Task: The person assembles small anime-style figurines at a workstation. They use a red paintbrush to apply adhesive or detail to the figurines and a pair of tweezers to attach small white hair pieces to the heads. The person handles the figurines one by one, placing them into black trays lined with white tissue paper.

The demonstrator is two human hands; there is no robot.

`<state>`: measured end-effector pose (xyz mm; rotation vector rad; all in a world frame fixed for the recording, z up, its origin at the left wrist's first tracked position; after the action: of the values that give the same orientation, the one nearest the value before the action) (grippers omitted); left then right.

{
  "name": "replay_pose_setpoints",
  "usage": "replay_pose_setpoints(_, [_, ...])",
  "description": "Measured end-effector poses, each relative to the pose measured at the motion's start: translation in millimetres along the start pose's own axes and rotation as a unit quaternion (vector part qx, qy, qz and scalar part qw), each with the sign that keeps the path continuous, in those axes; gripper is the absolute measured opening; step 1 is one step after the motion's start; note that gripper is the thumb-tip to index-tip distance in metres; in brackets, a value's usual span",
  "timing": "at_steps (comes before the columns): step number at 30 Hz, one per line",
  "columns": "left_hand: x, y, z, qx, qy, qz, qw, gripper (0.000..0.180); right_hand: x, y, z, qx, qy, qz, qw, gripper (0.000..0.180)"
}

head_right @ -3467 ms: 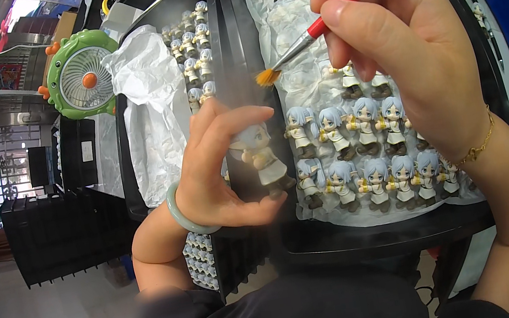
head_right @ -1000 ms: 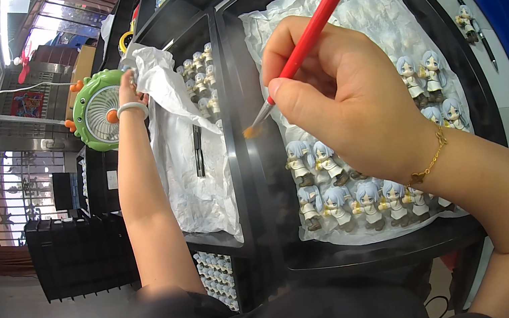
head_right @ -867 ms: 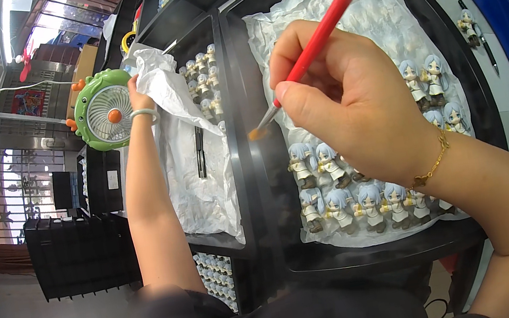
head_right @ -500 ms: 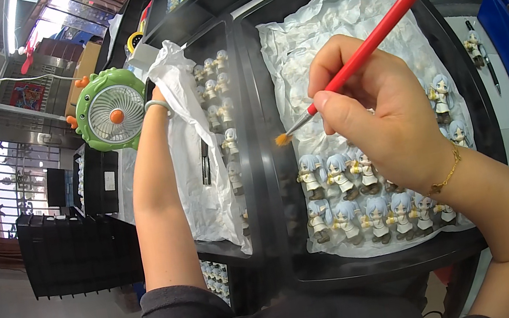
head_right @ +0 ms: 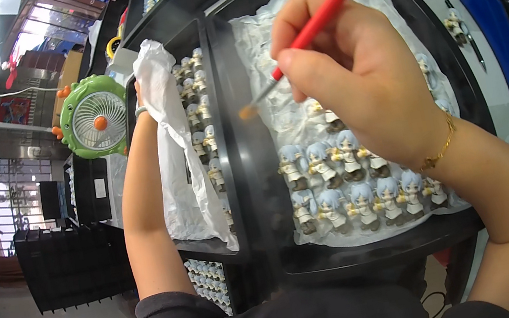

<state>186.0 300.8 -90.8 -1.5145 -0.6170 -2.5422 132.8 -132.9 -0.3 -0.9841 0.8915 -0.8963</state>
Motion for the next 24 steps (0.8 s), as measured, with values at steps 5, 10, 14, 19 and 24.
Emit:
replay_pose_setpoints(5, [-36,74,-29,-0.048,0.006,-0.18,0.982,0.034,1,-2,-2,-0.004,-0.009,0.01,1.0,0.012])
replay_pose_setpoints(10, [-47,107,-53,-0.32,0.076,0.134,0.935,0.041,-2,-7,-3,-0.038,-0.04,0.053,0.997,0.005])
replay_pose_setpoints(14, [-65,92,-28,-0.129,-0.073,-0.237,0.96,0.036,-6,-1,-4,-0.044,-0.04,0.062,0.996,0.003])
replay_pose_setpoints(19, [-46,83,-18,0.075,0.206,-0.042,0.975,0.036,-5,-2,-6,-0.049,-0.036,0.068,0.996,0.003])
replay_pose_setpoints(24, [-56,78,-5,0.084,0.069,0.033,0.994,0.03,-6,-1,-6,-0.062,-0.035,0.067,0.995,0.003])
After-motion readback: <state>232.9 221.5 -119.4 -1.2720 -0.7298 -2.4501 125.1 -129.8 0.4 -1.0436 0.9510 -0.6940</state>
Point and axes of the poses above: each hand's wrist, its own z-axis towards the middle knuckle, its own x-axis out of the back of the hand, y = z × x, the point moved 5 cm from there along z, towards the middle knuckle, and after that the axes turned 12 degrees about y, right-handed, at the moved point
